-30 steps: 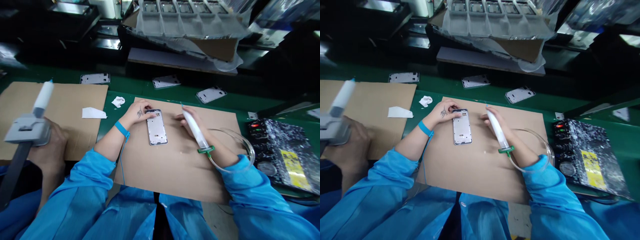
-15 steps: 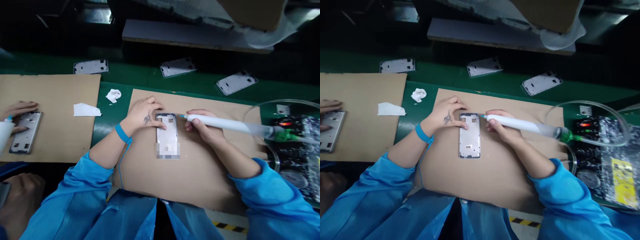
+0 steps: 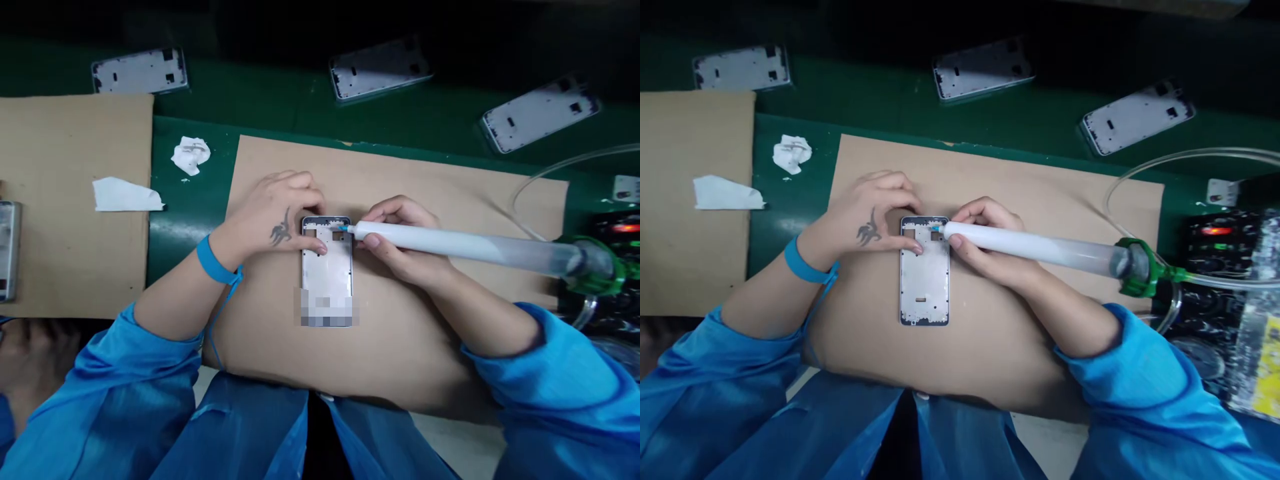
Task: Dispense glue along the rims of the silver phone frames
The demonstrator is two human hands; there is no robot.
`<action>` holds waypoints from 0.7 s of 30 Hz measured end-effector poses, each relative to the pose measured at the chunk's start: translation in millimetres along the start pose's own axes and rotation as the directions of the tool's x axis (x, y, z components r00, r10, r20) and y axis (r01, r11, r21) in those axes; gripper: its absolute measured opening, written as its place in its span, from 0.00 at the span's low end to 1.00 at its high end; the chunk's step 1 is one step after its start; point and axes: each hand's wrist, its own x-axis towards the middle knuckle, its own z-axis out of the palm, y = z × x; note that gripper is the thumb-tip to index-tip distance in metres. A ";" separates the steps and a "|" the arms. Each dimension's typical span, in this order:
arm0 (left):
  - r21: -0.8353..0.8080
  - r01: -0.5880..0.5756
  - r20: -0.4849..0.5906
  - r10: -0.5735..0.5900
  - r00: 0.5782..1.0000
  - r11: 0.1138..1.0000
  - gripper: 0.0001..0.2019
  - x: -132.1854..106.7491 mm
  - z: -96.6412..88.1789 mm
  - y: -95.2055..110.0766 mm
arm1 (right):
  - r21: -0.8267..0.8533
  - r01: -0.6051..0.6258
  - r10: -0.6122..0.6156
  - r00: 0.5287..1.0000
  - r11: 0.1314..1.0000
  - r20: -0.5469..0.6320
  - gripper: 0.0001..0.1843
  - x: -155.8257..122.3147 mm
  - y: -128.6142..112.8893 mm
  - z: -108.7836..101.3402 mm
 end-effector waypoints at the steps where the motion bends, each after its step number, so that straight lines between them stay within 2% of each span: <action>1: 0.007 -0.013 0.004 0.013 1.000 1.000 0.42 0.9 1.0 1.1 | 0.005 0.012 -0.012 1.000 1.000 -0.001 0.25 0.8 -0.4 0.8; 5: 0.024 -0.042 0.016 0.041 0.999 0.999 0.41 2.9 3.9 1.6 | -0.053 0.046 -0.046 0.999 0.998 0.007 0.22 3.1 -6.7 3.1; 9: 0.046 -0.017 0.028 0.016 0.999 0.999 0.37 2.7 5.3 1.4 | -0.118 0.022 -0.017 0.999 0.993 0.036 0.19 4.0 -12.3 3.5; 12: 0.067 0.003 0.038 -0.006 0.999 0.998 0.32 2.7 4.8 4.3 | -0.128 0.044 -0.039 0.999 0.991 0.037 0.17 4.2 -13.1 3.9; 16: 0.098 0.027 0.089 -0.035 0.995 0.995 0.27 3.7 1.6 10.8 | -0.129 0.042 -0.040 0.999 0.991 0.022 0.15 4.0 -13.4 5.1; 21: 0.111 0.052 0.111 -0.064 0.992 0.993 0.28 5.1 -1.8 16.9 | -0.135 0.019 -0.017 1.000 0.991 0.012 0.14 2.6 -15.5 5.8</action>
